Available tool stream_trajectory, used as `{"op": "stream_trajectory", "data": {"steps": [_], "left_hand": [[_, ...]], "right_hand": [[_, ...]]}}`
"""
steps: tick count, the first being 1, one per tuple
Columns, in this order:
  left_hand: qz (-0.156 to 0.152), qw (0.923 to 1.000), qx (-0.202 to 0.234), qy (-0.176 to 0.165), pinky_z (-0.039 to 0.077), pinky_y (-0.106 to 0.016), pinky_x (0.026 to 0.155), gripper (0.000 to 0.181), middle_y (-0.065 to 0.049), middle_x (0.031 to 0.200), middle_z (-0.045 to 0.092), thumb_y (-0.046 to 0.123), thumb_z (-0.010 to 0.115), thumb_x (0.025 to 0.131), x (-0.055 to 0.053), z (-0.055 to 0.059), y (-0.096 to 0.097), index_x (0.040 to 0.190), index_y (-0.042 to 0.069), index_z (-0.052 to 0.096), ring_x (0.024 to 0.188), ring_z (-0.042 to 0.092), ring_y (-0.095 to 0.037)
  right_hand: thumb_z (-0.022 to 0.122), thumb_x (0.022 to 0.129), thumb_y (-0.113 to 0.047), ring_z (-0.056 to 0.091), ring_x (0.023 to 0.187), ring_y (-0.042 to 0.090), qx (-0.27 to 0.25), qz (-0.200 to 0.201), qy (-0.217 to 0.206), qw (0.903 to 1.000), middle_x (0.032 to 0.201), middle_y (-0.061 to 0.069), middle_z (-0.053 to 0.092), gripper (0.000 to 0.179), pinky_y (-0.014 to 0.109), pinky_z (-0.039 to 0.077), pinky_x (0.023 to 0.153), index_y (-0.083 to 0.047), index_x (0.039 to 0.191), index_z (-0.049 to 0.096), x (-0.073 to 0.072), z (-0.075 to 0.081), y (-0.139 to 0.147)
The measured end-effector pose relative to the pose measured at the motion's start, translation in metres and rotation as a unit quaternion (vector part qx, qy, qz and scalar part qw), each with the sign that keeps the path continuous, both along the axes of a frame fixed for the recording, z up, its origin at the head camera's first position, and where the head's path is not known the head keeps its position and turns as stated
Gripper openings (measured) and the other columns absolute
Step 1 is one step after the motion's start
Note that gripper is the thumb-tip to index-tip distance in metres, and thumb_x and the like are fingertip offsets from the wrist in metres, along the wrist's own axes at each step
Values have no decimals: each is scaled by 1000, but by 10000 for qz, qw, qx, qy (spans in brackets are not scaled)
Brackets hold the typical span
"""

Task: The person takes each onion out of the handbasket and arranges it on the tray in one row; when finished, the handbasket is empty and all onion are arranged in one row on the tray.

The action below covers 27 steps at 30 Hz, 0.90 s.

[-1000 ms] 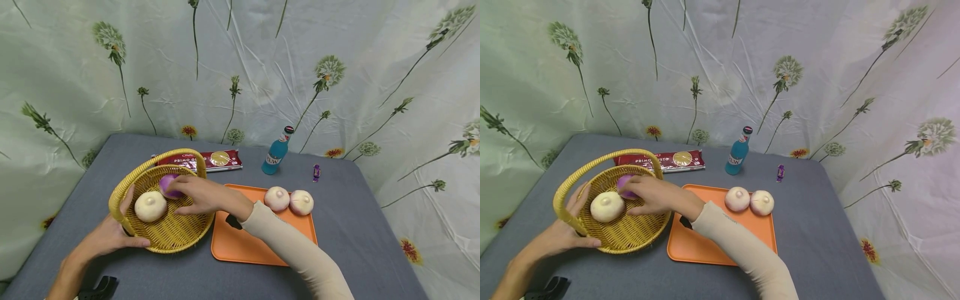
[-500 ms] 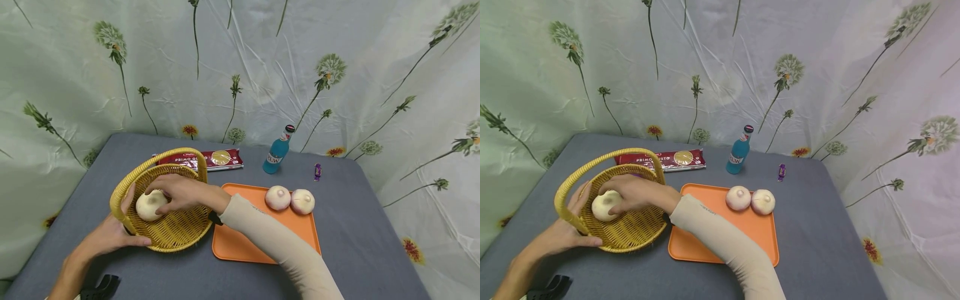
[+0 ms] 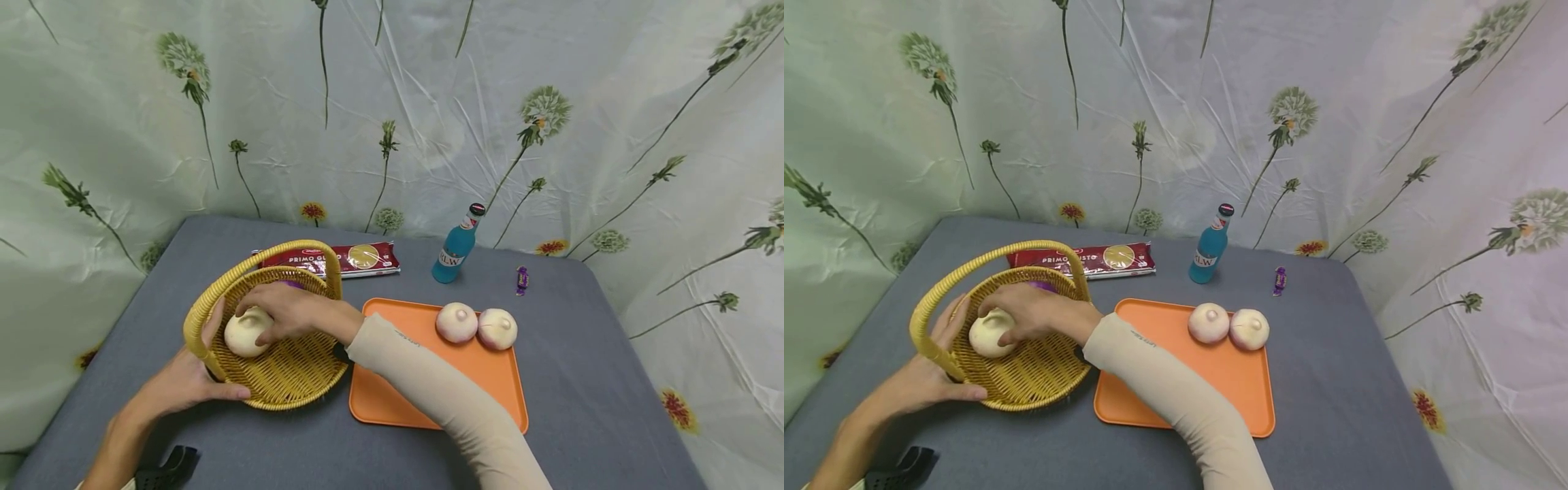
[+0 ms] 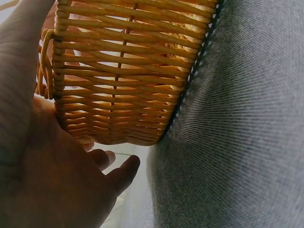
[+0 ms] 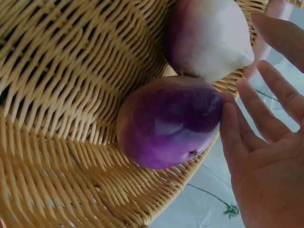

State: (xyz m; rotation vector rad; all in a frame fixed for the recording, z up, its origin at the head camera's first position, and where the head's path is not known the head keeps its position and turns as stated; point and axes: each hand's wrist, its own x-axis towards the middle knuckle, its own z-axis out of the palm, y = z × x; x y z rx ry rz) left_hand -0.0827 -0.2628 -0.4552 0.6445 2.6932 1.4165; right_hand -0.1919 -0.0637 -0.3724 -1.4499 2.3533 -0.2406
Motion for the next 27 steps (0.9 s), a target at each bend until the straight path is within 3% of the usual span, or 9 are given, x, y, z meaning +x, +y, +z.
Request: {"op": "stream_trajectory", "data": {"steps": [10, 18, 27], "left_hand": [[-34, 9999, 96, -36, 9, 3, 101, 149, -30, 164, -3, 14, 95, 64, 0, 1, 0, 158, 25, -21, 142, 6, 6], [28, 10000, 22, -30, 7, 3, 101, 149, -31, 164, -4, 15, 95, 64, 0, 0, 0, 158, 25, -20, 141, 3, 9], [0, 9999, 85, -117, 7, 3, 100, 149, -29, 164, -7, 14, 94, 64, 1, 0, 0, 158, 26, -21, 142, 1, 7]], "right_hand": [[78, 87, -37, 44, 135, 6, 273, -125, 177, 9994, 142, -8, 54, 57, 16, 20, 116, -22, 138, 57, 3, -9, -5], [82, 84, -34, 47, 128, 5, 299, -214, 295, 9989, 136, -11, 55, 54, 15, 31, 107, -24, 129, 56, 7, -11, -7], [83, 82, -30, 51, 119, 2, 487, -303, 88, 9983, 125, -14, 58, 53, 11, 37, 98, -23, 126, 54, 9, -10, -10]]}}
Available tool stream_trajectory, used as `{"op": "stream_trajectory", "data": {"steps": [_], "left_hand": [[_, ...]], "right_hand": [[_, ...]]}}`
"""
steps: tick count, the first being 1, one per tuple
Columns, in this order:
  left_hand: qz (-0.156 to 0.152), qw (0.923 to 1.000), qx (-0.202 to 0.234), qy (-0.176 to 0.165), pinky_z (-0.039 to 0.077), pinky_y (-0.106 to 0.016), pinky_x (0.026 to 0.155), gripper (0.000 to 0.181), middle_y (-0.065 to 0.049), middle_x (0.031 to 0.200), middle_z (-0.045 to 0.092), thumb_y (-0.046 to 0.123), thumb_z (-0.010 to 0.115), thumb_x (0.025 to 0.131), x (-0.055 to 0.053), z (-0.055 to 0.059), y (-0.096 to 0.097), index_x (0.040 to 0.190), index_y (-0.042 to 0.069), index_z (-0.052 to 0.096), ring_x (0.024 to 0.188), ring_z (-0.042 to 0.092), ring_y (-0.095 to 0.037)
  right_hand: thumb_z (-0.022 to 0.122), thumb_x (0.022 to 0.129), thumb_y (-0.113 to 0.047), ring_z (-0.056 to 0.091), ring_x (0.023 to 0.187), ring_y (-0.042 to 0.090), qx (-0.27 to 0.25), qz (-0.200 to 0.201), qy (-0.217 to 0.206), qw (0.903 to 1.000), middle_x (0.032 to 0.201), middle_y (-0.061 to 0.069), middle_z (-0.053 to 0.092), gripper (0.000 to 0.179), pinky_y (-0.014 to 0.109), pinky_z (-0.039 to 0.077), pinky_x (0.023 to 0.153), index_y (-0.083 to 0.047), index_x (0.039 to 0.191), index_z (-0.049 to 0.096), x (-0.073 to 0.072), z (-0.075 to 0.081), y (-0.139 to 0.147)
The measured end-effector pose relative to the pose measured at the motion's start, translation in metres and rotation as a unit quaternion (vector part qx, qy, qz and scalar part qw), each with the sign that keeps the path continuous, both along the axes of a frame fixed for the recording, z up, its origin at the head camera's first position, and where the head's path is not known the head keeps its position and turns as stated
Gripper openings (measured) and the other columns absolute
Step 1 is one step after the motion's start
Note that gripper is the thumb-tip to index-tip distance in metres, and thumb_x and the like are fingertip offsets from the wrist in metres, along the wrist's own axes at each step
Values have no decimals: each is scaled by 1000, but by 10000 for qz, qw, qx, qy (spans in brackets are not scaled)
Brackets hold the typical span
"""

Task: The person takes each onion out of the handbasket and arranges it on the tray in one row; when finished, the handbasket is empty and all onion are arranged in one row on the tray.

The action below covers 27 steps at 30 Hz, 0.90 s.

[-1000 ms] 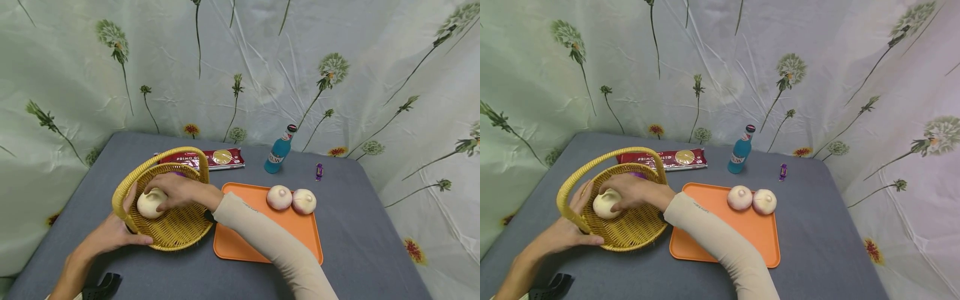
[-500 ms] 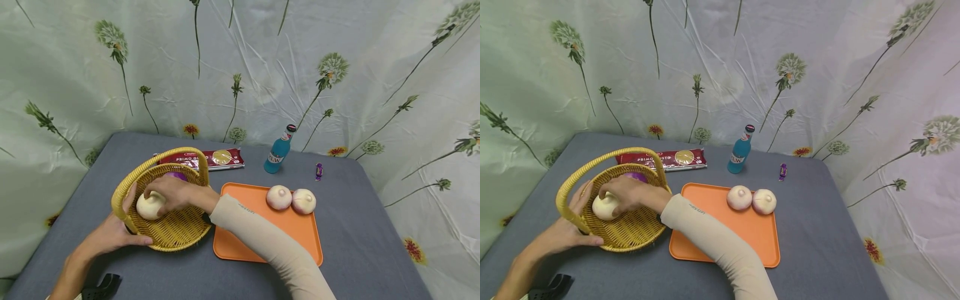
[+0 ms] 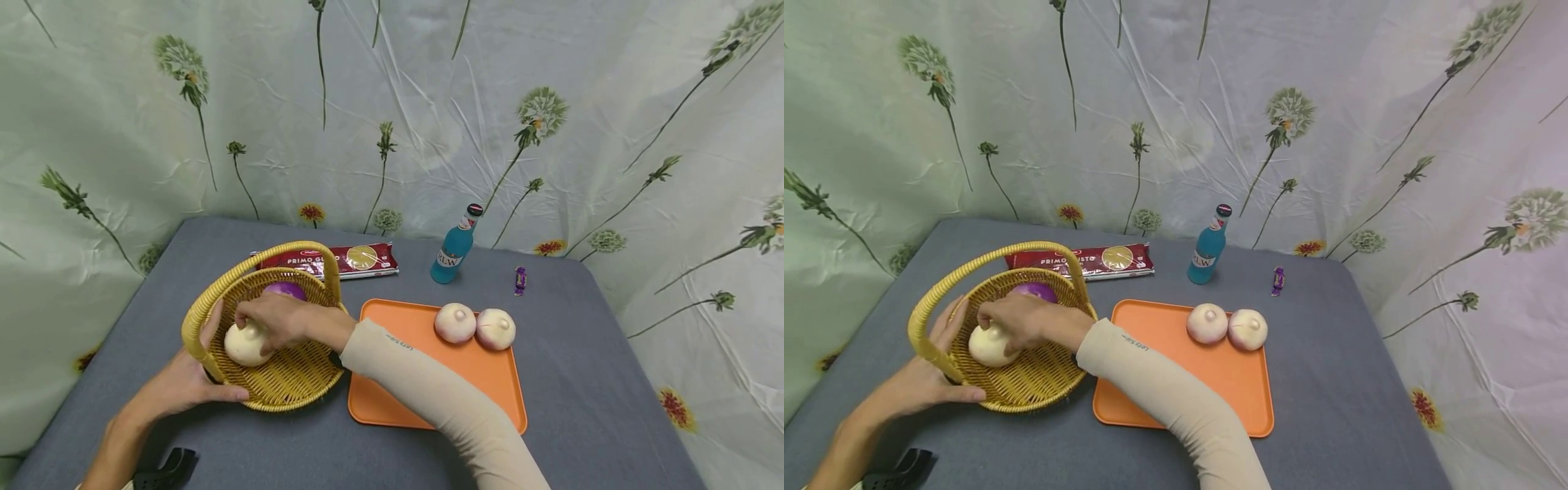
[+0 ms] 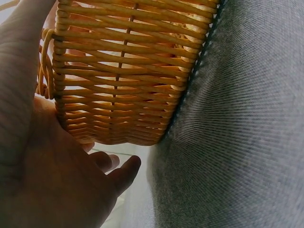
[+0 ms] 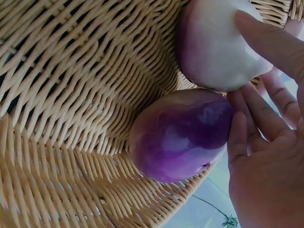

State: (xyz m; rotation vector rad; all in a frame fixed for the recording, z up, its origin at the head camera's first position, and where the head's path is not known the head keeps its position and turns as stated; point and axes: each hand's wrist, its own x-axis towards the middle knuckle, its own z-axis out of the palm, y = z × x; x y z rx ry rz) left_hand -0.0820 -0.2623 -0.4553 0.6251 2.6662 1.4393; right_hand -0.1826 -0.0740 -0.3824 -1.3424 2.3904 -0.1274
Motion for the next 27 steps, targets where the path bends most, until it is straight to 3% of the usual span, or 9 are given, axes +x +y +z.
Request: {"op": "stream_trajectory", "data": {"steps": [7, 14, 22, 25, 27], "left_hand": [[83, 9998, -133, -120, 5, 1, 99, 147, -27, 165, -11, 16, 93, 66, 2, 3, 0, 157, 28, -22, 141, -4, 7], [123, 9997, -217, 3, 5, 2, 99, 148, -27, 165, -8, 18, 94, 65, 1, 2, 0, 158, 25, -21, 139, -2, 11], [105, 9998, -186, -32, 3, 0, 100, 148, -26, 165, -9, 18, 94, 64, 1, 1, -1, 159, 22, -20, 148, -2, -31], [120, 9997, -214, 39, 3, 0, 100, 149, -28, 165, -8, 19, 95, 63, 1, 0, -1, 159, 23, -19, 149, -1, -23], [121, 9996, -243, 104, 3, 1, 100, 149, -29, 164, -7, 19, 95, 62, 2, 0, 0, 159, 23, -19, 146, -1, -6]], "right_hand": [[82, 83, -37, 50, 124, 1, 125, 46, 102, 9999, 135, -16, 57, 60, 11, 35, 102, -26, 135, 55, 0, 2, 2], [80, 84, -41, 50, 124, 2, 65, 197, 249, 9995, 137, -15, 58, 61, 13, 30, 106, -25, 137, 55, -2, 5, 7], [79, 86, -35, 48, 128, 4, -344, 396, -2, 9986, 140, -10, 58, 59, 13, 28, 108, -21, 138, 55, -2, 9, 16], [79, 87, -32, 48, 128, 5, -519, 351, -207, 9978, 139, -8, 58, 58, 13, 31, 107, -19, 139, 55, -1, 10, 22], [78, 88, -30, 48, 128, 7, -606, 307, -310, 9972, 139, -5, 57, 58, 13, 33, 106, -18, 140, 55, -1, 11, 26]]}}
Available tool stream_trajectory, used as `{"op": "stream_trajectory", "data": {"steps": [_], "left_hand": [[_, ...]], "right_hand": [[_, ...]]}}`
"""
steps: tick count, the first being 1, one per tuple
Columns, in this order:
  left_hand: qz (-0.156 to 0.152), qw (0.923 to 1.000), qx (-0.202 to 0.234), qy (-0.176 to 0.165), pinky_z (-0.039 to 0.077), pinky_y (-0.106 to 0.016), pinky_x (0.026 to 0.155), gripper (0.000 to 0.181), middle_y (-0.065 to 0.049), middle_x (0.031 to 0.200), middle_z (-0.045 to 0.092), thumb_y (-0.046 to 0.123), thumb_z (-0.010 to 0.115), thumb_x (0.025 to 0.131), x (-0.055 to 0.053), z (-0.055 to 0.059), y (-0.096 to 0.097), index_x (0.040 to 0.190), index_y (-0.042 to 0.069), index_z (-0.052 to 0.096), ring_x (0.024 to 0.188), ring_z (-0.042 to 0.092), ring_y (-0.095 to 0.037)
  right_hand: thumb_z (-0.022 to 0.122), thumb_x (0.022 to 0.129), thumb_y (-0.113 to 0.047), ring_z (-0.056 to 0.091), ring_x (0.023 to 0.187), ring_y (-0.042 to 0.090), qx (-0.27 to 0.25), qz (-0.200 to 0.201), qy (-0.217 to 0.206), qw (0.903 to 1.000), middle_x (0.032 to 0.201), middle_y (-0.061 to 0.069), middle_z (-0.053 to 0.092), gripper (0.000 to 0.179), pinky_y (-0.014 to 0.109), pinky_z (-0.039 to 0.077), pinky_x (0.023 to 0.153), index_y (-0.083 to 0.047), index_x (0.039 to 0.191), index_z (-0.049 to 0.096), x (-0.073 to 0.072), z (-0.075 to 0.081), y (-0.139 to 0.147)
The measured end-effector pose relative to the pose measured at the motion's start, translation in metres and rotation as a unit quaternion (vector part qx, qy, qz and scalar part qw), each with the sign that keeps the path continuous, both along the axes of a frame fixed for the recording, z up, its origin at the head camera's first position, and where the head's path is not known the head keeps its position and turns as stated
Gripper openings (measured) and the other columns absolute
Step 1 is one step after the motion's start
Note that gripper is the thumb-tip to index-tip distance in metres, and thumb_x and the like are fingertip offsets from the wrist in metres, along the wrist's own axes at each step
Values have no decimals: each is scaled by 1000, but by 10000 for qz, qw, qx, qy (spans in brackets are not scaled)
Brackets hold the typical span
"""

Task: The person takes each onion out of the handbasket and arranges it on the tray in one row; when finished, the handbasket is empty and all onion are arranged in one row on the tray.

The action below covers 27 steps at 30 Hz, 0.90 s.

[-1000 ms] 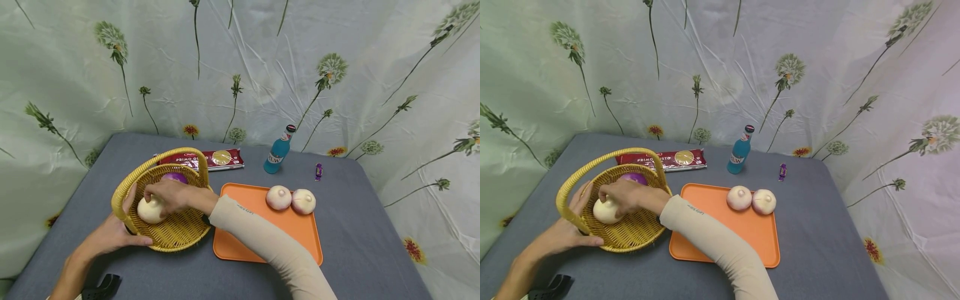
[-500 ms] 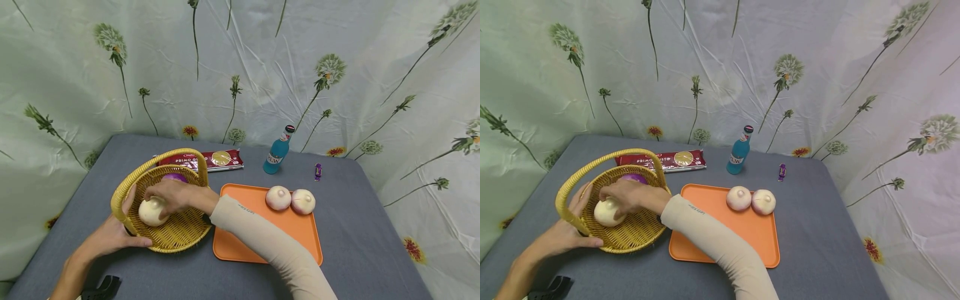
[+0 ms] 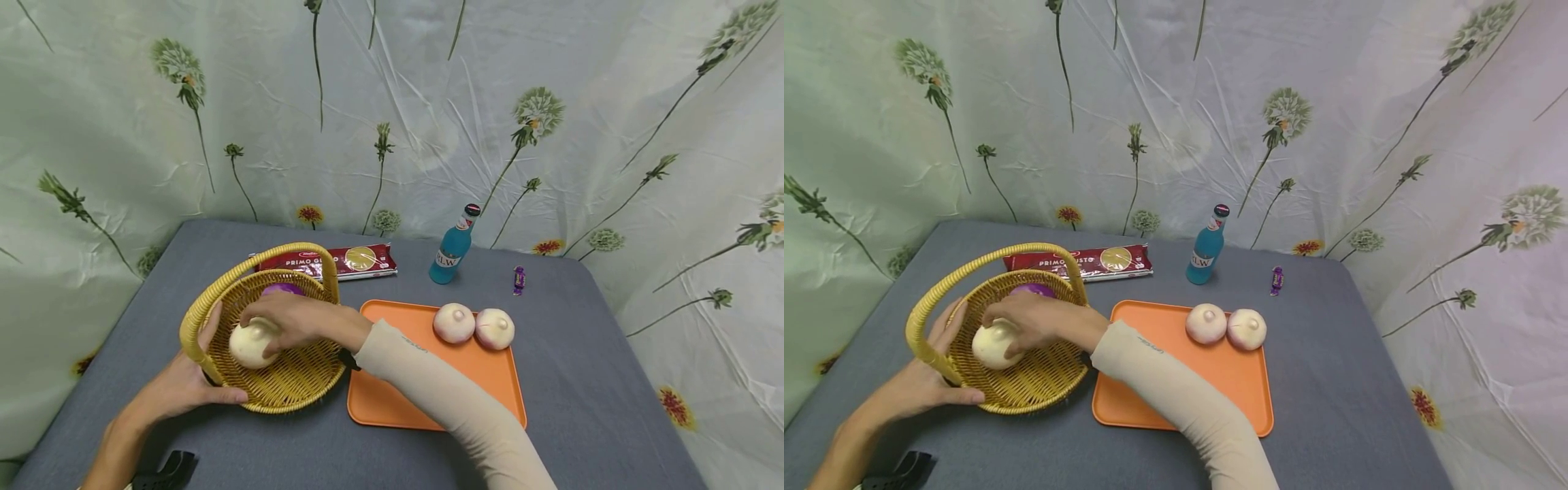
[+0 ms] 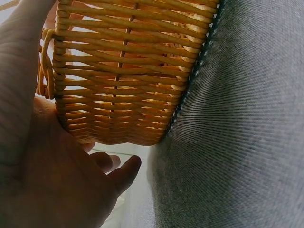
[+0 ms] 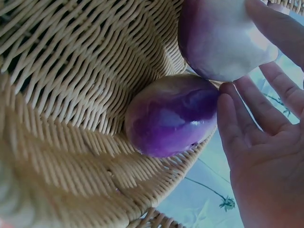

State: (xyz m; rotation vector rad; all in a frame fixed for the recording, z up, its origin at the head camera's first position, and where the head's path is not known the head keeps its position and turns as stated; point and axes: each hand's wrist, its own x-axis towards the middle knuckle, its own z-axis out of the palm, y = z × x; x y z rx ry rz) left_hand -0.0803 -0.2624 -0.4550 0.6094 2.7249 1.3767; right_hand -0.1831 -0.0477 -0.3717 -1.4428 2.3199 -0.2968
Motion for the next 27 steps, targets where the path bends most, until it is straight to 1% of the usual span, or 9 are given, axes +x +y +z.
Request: {"op": "stream_trajectory", "data": {"steps": [2, 4, 10, 17, 21, 27], "left_hand": [[0, 10000, -9, 45, 4, 1, 100, 150, -30, 164, -5, 19, 96, 62, 0, 0, 0, 159, 23, -19, 141, 0, 8], [-12, 10000, -5, 64, 5, 2, 100, 150, -29, 164, -5, 18, 96, 62, 0, 0, 0, 159, 22, -19, 138, 1, 14], [-18, 10000, 24, 41, 7, 3, 99, 150, -29, 164, -2, 18, 96, 62, 0, 1, 0, 159, 23, -18, 138, 6, 12], [-10, 10000, 25, 53, 9, 4, 99, 150, -32, 163, 0, 18, 96, 62, 0, 1, 0, 159, 19, -18, 137, 8, 13], [-48, 9999, 113, 16, 10, 3, 99, 149, -34, 162, 4, 16, 95, 63, -1, 1, 1, 159, 22, -18, 137, 11, 13], [-88, 9997, 207, 36, 8, 3, 101, 150, -32, 163, 1, 14, 95, 62, -2, 0, 1, 159, 23, -18, 139, 8, 12]], "right_hand": [[78, 89, -30, 48, 128, 7, -43, -16, -33, 10000, 139, -5, 56, 58, 14, 34, 106, -17, 140, 54, 1, 0, 3], [77, 89, -30, 48, 129, 8, -102, 10, -21, 9999, 140, -3, 57, 58, 14, 33, 107, -16, 141, 54, 1, 1, 6], [76, 90, -32, 48, 130, 9, -232, 76, 62, 9997, 141, -2, 56, 58, 14, 31, 108, -14, 141, 53, 3, 3, 12], [75, 91, -32, 49, 129, 9, -442, 168, 55, 9989, 139, -1, 57, 56, 13, 32, 107, -13, 139, 54, 5, 4, 18], [77, 90, -30, 50, 129, 10, -574, 139, 78, 9982, 138, 1, 57, 56, 14, 33, 107, -12, 138, 55, 4, 4, 24], [78, 89, -29, 48, 132, 14, -788, 133, 105, 9967, 140, 3, 57, 56, 16, 33, 109, -10, 136, 56, 5, 5, 33]]}}
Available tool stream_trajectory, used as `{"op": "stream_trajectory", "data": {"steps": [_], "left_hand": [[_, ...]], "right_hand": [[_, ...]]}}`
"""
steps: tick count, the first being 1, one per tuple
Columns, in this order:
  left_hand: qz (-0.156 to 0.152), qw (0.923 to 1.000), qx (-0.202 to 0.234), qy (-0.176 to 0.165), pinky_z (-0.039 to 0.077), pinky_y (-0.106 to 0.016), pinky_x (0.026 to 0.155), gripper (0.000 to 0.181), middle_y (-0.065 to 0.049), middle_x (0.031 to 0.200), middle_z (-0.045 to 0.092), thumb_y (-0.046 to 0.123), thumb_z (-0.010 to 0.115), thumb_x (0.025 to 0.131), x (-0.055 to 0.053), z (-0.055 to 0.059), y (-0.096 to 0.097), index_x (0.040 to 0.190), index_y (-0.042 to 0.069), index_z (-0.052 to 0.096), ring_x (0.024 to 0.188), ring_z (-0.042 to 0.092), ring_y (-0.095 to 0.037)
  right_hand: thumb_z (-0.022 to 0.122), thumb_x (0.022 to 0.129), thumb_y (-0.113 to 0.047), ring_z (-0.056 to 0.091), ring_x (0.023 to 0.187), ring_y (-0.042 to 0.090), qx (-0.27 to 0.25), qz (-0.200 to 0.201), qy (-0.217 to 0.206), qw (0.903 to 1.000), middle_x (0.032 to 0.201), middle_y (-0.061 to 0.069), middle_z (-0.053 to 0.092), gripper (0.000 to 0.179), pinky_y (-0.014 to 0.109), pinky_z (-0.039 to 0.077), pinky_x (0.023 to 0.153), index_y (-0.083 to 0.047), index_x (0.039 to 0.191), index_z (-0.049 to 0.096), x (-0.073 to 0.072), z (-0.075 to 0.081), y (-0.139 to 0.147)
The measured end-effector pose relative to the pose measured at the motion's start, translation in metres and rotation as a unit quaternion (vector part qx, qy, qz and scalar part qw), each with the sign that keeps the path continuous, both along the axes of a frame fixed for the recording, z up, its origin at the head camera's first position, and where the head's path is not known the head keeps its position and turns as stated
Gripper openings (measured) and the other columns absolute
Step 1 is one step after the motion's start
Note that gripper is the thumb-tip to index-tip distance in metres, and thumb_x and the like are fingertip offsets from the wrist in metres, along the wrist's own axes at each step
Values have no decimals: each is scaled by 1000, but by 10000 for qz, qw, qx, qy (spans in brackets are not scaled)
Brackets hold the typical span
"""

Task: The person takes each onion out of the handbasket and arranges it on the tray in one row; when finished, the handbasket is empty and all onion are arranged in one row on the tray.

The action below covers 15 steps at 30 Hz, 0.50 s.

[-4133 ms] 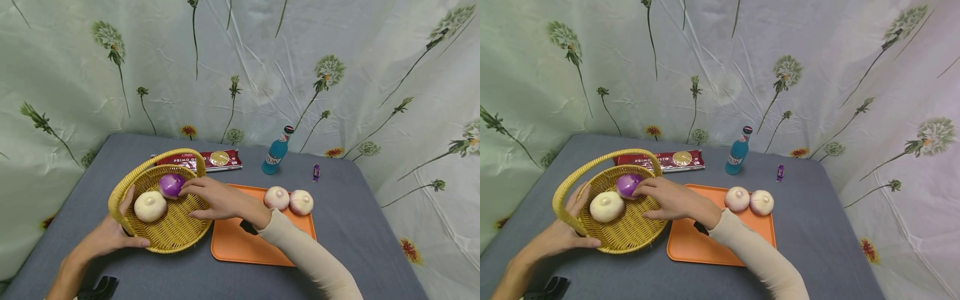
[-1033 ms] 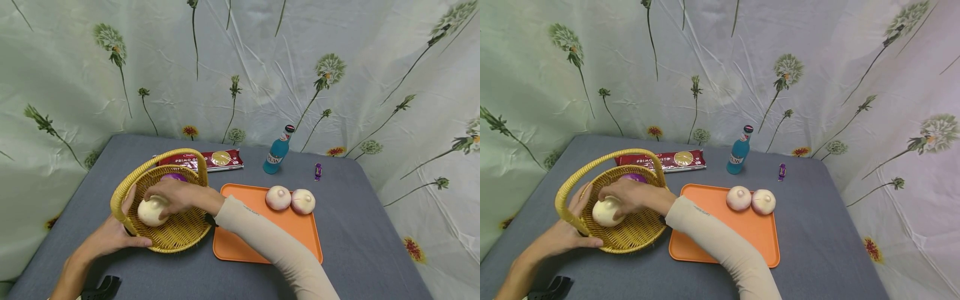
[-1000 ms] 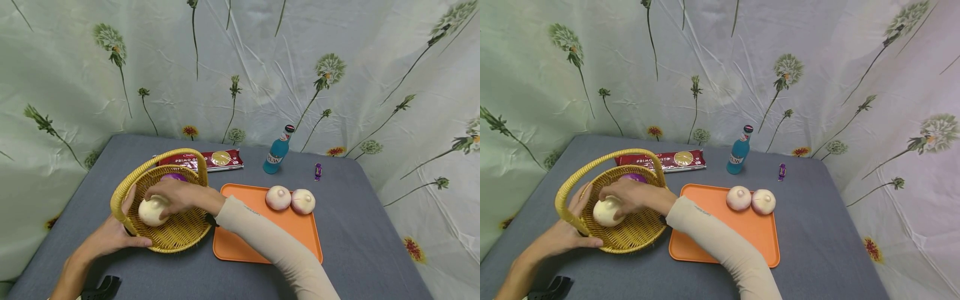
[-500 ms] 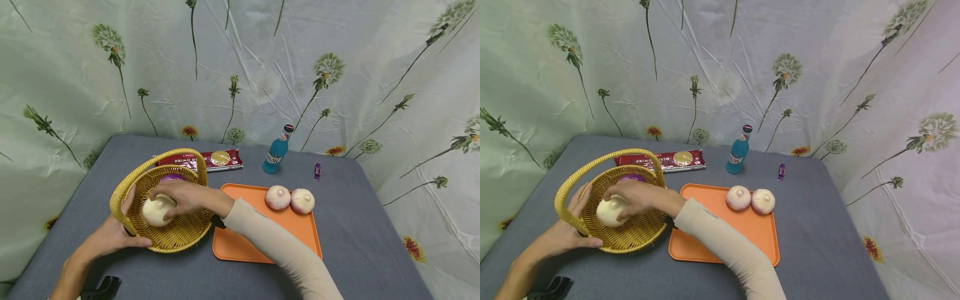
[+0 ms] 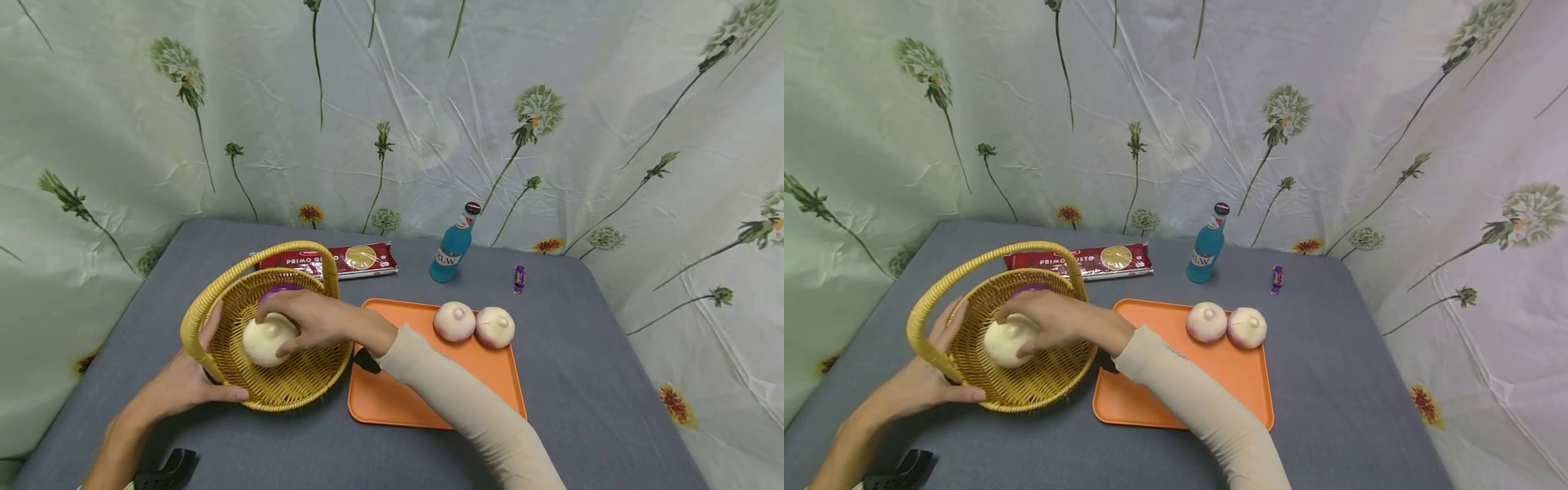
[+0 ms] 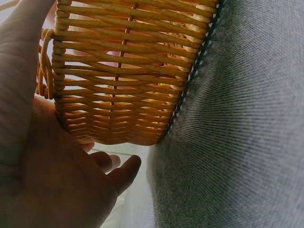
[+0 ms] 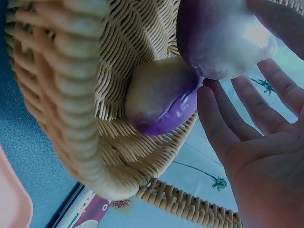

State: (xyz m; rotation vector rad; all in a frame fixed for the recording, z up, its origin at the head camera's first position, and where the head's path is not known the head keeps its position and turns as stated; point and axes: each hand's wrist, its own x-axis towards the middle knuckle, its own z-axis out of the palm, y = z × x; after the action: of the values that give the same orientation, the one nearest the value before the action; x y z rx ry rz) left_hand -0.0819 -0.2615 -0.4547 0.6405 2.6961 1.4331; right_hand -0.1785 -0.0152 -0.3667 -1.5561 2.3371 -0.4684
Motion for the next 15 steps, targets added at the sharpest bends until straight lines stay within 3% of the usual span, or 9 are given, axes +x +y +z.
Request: {"op": "stream_trajectory", "data": {"steps": [15], "left_hand": [[-11, 9999, 111, 58, 7, 3, 103, 150, -37, 161, 4, 12, 95, 61, -1, 1, 1, 159, 23, -18, 140, 8, 10]], "right_hand": [[79, 88, -34, 50, 127, 15, -166, -362, -317, 9987, 141, 6, 53, 57, 19, 40, 101, -17, 137, 57, 4, 0, 25]]}}
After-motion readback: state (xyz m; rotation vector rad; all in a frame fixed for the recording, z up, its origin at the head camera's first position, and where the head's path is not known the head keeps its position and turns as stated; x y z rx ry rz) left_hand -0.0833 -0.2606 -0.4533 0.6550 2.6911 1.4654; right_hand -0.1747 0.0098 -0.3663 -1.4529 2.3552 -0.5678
